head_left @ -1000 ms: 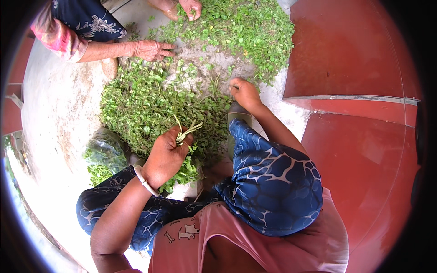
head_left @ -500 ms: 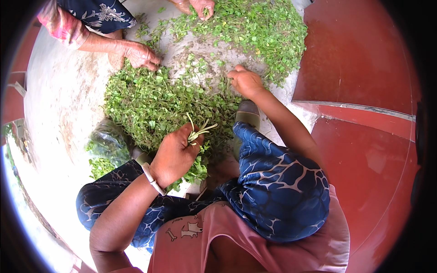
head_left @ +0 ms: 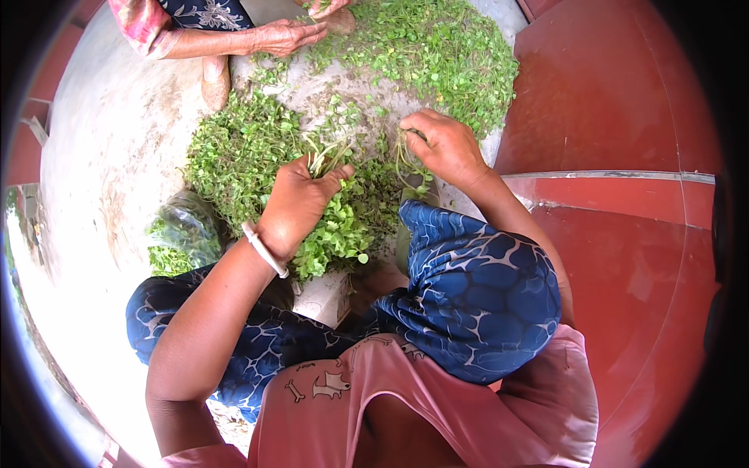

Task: The person sits on the floor and sorts through a large pile of green leafy vegetables, picking up stems and separating leaves by hand. Another person sits nearby and also sorts the vegetables. The person continues to handle the greens, occasionally gathering them into a bundle.

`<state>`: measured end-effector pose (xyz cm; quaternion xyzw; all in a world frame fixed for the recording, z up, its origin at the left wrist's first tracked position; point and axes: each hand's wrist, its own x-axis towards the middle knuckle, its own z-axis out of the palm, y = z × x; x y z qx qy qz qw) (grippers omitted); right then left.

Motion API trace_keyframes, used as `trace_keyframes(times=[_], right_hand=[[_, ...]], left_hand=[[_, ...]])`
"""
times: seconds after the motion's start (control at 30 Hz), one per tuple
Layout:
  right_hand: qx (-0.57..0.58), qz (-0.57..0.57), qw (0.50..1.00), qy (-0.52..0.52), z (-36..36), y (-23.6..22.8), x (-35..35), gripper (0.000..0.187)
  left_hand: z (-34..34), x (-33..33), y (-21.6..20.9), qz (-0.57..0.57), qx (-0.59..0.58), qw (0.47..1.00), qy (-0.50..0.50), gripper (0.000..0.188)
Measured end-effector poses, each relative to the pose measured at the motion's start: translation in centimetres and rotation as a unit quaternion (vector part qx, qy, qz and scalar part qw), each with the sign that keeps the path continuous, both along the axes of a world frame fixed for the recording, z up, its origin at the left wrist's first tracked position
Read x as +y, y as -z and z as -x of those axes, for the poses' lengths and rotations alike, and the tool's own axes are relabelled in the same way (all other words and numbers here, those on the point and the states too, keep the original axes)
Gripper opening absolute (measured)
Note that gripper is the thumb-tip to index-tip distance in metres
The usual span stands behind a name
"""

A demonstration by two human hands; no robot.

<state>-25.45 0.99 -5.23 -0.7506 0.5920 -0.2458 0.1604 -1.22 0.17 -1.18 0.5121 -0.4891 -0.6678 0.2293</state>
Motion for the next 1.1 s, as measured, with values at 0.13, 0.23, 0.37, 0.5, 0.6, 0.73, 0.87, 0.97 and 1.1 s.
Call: trace_keyframes(times=[0.13, 0.23, 0.37, 0.5, 0.6, 0.73, 0.87, 0.97, 1.1], right_hand=[[0.056, 0.098, 0.993, -0.025, -1.9, -3.1, -0.4, 0.01], [0.097, 0.158, 0.982, -0.046, -2.9, -4.7, -0.6, 0.008], [0.132, 0.177, 0.973, -0.067, -3.8, -5.6, -0.7, 0.008], [0.121, 0.162, 0.975, -0.088, -4.6, -6.2, -0.4, 0.014], [0.112, 0.156, 0.978, -0.086, -5.0, -6.4, -0.1, 0.013], [0.087, 0.146, 0.983, -0.075, -5.4, -6.5, 0.1, 0.012], [0.053, 0.163, 0.983, -0.065, -5.6, -6.3, 0.1, 0.009], [0.058, 0.144, 0.986, -0.056, -5.7, -6.1, 0.3, 0.009], [0.049, 0.156, 0.985, -0.061, -5.6, -5.7, 0.3, 0.01]], left_hand=[[1.1, -0.2, -1.0, -0.003, 0.027, 0.999, -0.023, 0.012], [1.3, -0.5, -0.9, 0.004, 0.035, 0.999, -0.015, 0.017], [1.1, -0.4, -0.6, -0.012, 0.056, 0.998, -0.006, 0.022], [0.7, 0.0, -0.3, -0.025, 0.08, 0.996, -0.013, 0.023], [0.4, 0.2, -0.4, -0.014, 0.091, 0.996, -0.02, 0.021], [0.6, 0.6, -1.1, -0.005, 0.106, 0.992, -0.076, 0.02], [0.3, 0.6, -1.1, -0.009, 0.113, 0.988, -0.102, 0.018], [0.4, 0.6, -1.1, -0.026, 0.108, 0.991, -0.076, 0.019], [0.7, 0.9, -1.5, -0.056, 0.116, 0.989, -0.069, 0.02]])
